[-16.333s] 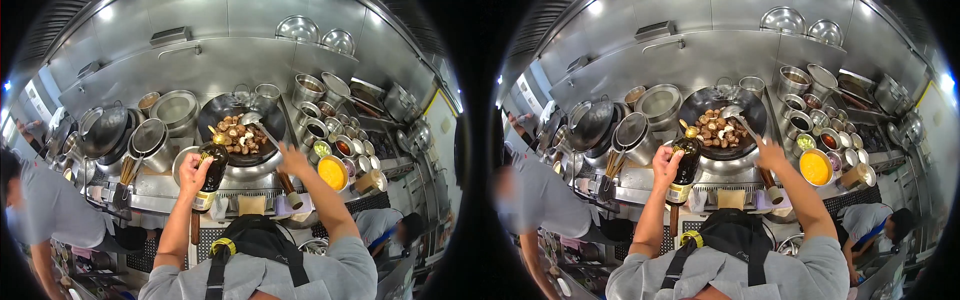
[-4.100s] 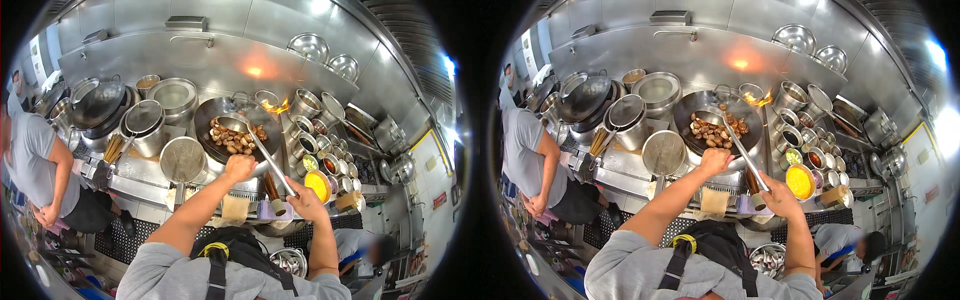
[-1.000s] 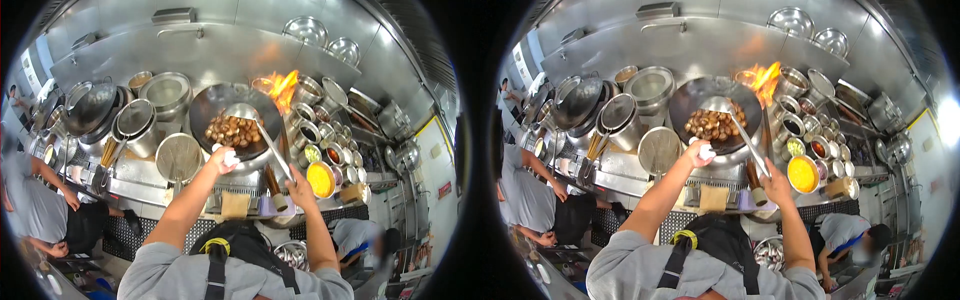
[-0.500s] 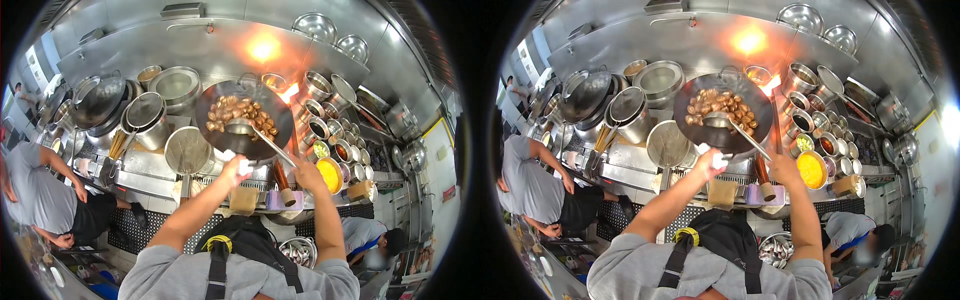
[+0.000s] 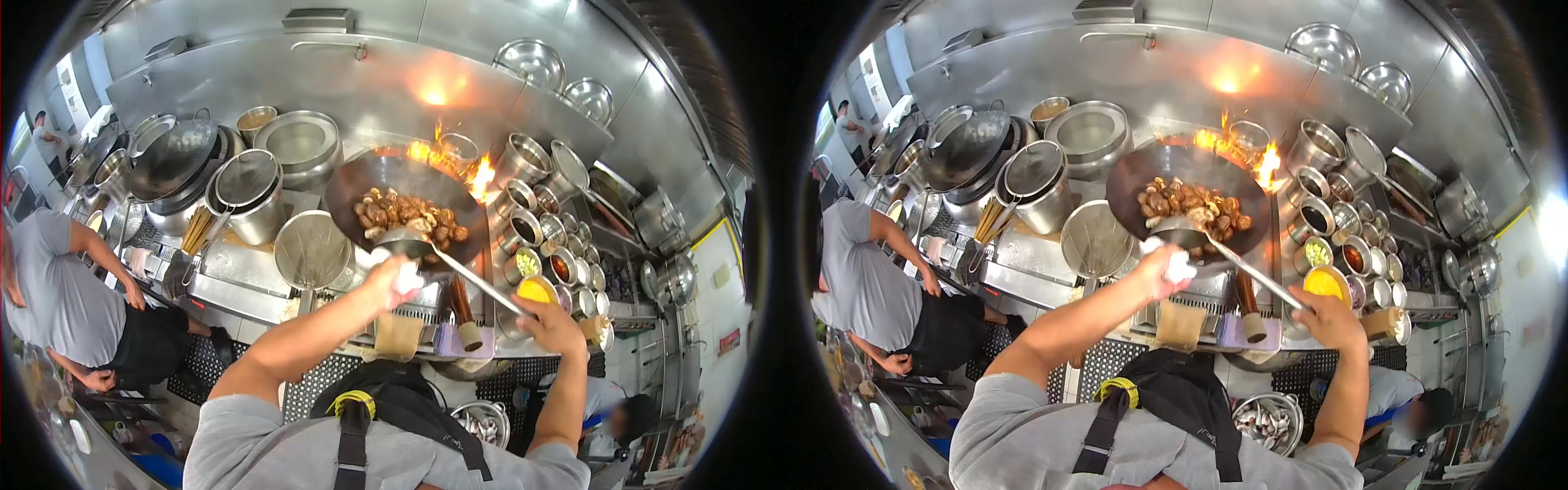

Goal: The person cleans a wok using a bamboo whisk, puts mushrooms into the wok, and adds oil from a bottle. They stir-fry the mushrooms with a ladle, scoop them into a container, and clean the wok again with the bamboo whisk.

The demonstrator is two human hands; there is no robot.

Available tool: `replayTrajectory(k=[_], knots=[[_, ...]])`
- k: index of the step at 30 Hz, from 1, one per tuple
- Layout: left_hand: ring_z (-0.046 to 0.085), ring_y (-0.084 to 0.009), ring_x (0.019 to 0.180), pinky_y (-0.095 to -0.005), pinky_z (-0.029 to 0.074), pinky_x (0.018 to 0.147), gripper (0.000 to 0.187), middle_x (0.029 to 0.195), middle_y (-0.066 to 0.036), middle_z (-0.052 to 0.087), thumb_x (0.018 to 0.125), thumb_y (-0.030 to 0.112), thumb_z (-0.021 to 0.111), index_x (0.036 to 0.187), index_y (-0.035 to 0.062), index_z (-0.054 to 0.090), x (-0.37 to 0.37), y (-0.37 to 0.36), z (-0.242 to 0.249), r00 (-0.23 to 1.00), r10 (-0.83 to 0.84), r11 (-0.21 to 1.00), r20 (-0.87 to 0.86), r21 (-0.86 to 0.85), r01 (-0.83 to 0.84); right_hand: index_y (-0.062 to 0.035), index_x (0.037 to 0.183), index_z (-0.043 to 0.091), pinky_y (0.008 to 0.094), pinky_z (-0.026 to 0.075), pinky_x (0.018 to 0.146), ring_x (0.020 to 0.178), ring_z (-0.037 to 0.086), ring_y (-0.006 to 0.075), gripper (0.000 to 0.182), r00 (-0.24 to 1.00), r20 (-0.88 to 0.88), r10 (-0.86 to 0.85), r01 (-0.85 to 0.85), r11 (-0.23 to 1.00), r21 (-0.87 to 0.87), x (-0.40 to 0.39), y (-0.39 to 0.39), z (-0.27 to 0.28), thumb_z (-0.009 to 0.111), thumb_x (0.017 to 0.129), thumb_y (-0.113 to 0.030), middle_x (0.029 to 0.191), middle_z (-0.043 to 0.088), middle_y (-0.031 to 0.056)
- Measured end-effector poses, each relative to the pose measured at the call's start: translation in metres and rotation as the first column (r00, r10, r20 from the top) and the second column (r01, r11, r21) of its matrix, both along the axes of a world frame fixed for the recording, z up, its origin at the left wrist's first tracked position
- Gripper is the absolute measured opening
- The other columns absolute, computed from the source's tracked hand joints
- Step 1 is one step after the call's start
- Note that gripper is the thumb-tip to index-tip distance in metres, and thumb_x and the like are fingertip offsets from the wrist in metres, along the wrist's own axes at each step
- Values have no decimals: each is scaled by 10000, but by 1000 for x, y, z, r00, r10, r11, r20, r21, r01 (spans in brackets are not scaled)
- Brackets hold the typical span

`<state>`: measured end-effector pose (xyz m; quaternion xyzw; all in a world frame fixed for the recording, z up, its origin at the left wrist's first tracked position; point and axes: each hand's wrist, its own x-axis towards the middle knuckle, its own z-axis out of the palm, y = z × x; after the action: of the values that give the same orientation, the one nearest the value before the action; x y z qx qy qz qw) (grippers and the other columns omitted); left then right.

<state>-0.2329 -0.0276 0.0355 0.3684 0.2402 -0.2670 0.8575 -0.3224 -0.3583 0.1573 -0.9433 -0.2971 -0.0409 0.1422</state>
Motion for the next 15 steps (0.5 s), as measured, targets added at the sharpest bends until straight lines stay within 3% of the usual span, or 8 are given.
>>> replayTrajectory(k=[2,3,5,8,10,12,15], knots=[[628,-254,859,-421,525,691,137,907,-62,633,879,245,597,959,134,594,21,-6,-13,1000,17,999,-8,-27,-17,-88,1314,588,426,500,889,976,631,427,467,958,-247,-145,174,980,100,13,13,-16,670,867,-195,1125,663,212],[632,-262,863,-435,532,682,145,910,-61,637,886,253,603,967,133,594,23,-9,-16,999,43,999,1,-21,-43,-90,1298,597,462,501,877,984,625,444,439,952,-218,-213,214,977,-22,27,25,-23,651,877,-201,1089,661,240],[633,-274,859,-446,536,676,155,912,-69,636,887,255,611,979,132,590,11,-15,-57,996,59,998,60,5,-59,-92,1292,596,496,500,847,957,634,439,420,958,-61,-279,275,959,-60,54,43,-58,627,887,-201,1002,665,267],[639,-290,826,-457,548,635,144,908,-73,626,897,227,605,1002,134,571,-24,-20,-117,996,80,997,49,15,-81,-99,1293,591,517,499,812,914,643,432,413,908,-57,-415,412,910,-52,60,68,-64,617,892,-198,932,662,280],[639,-274,826,-460,544,598,124,883,-63,626,902,206,586,1005,138,568,-50,-14,-126,1000,11,999,14,51,-12,-76,1299,582,513,501,806,899,640,435,423,925,-8,-380,380,925,15,50,63,-65,609,893,-191,947,663,270],[637,-261,815,-457,540,581,111,868,-58,627,898,195,580,993,139,573,-39,-17,-121,993,72,997,90,10,-73,-55,1294,581,492,504,829,930,628,449,419,939,13,-343,342,939,46,33,57,-53,599,892,-173,1011,664,260],[643,-242,785,-425,535,602,82,861,-52,635,881,198,586,939,141,589,-24,-14,-78,990,117,992,84,-65,-111,-69,1317,575,421,510,848,971,648,391,449,962,-132,-239,257,957,134,5,27,-31,619,880,-160,1096,667,222]])
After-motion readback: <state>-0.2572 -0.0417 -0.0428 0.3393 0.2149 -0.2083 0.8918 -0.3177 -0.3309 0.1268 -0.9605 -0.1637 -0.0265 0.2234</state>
